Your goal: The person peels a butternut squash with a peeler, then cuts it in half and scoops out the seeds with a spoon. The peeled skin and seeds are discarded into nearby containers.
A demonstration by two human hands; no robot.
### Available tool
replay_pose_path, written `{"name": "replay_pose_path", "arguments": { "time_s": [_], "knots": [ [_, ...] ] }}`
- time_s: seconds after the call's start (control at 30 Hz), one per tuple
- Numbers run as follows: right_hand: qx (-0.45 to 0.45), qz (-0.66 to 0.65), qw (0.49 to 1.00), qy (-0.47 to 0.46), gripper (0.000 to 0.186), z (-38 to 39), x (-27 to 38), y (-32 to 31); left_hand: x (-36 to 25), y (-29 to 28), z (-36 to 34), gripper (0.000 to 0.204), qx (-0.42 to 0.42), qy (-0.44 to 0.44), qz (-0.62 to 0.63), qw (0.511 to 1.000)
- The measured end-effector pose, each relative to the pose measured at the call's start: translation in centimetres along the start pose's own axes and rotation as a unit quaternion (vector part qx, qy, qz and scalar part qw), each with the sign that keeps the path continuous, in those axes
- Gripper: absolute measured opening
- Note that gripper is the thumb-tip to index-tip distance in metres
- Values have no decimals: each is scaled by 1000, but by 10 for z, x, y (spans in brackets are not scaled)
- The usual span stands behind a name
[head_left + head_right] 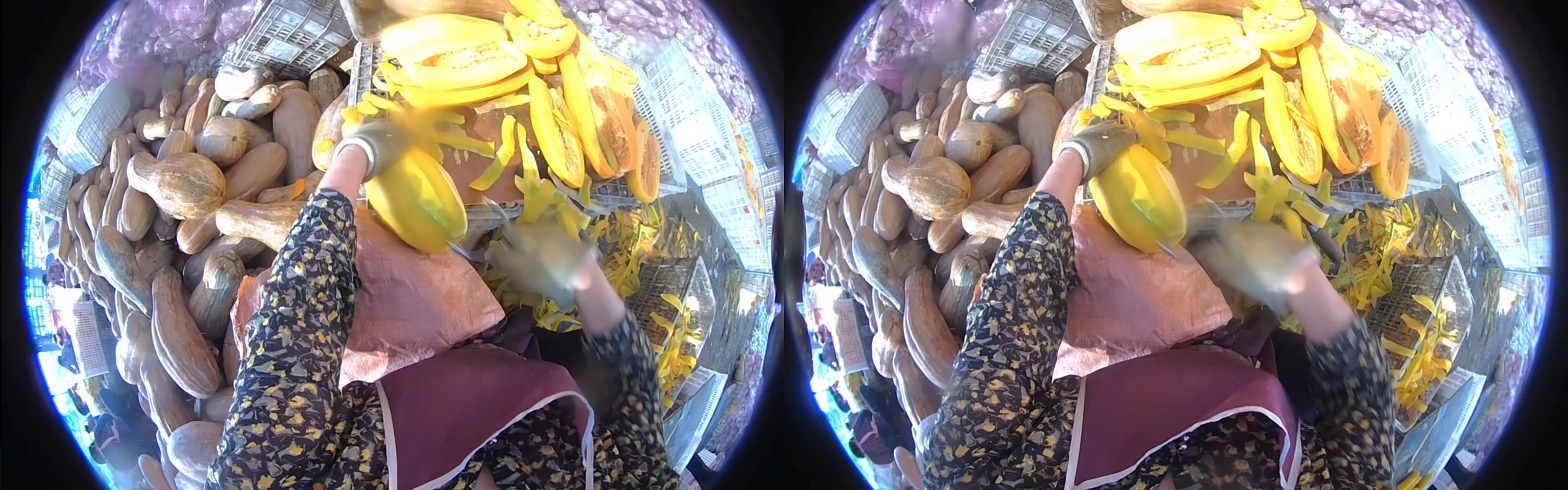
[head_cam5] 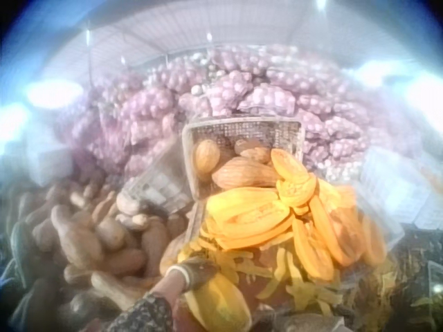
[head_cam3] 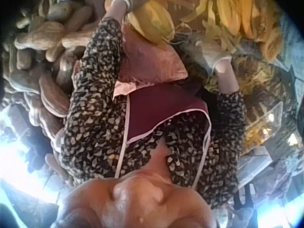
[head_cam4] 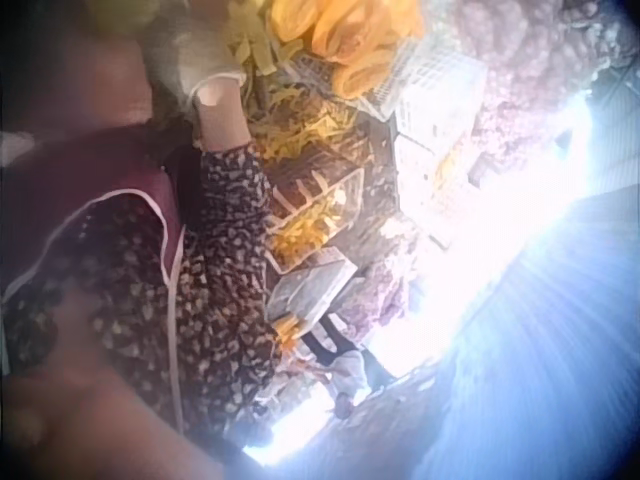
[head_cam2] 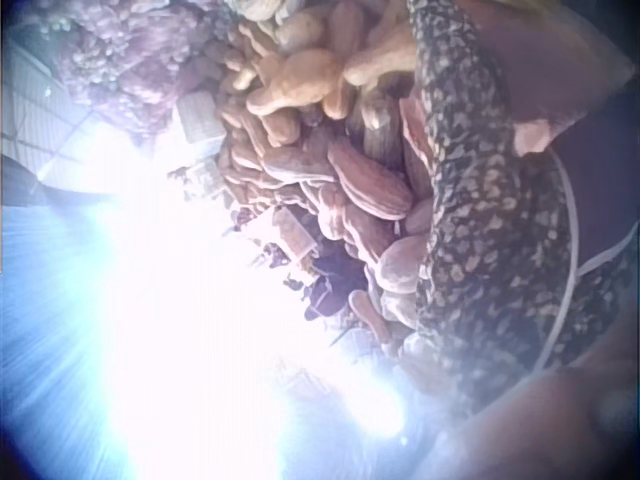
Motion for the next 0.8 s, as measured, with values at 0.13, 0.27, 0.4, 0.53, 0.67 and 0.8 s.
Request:
{"name": "replay_pose_path", "arguments": {
  "time_s": [0.13,0.27,0.4,0.53,0.67,0.8],
  "knots": [
    [72,358,924,-113,30,-69,88,-46,-8,-15,7,44,13,33,-22,999],
    [-50,166,984,-50,25,-44,46,7,-4,-7,10,44,7,-68,129,989],
    [-5,245,969,-7,44,22,-50,80,-1,4,3,44,-66,0,74,995],
    [59,144,978,141,39,17,-33,28,3,0,2,43,-56,-11,130,990],
    [21,209,975,-70,32,-63,66,-41,0,-8,8,39,-36,-130,181,974],
    [-54,82,994,57,36,-54,41,-3,-3,-5,9,40,-17,-66,150,986]
  ]
}}
Point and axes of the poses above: each hand's wrist, its own z-axis away from the middle knuckle, its own y-axis out of the palm, x = y × z, the point moved 3 cm from there along -z, towards the middle knuckle, and after that the axes turned 6 degrees about -x, right-handed, at the moved point
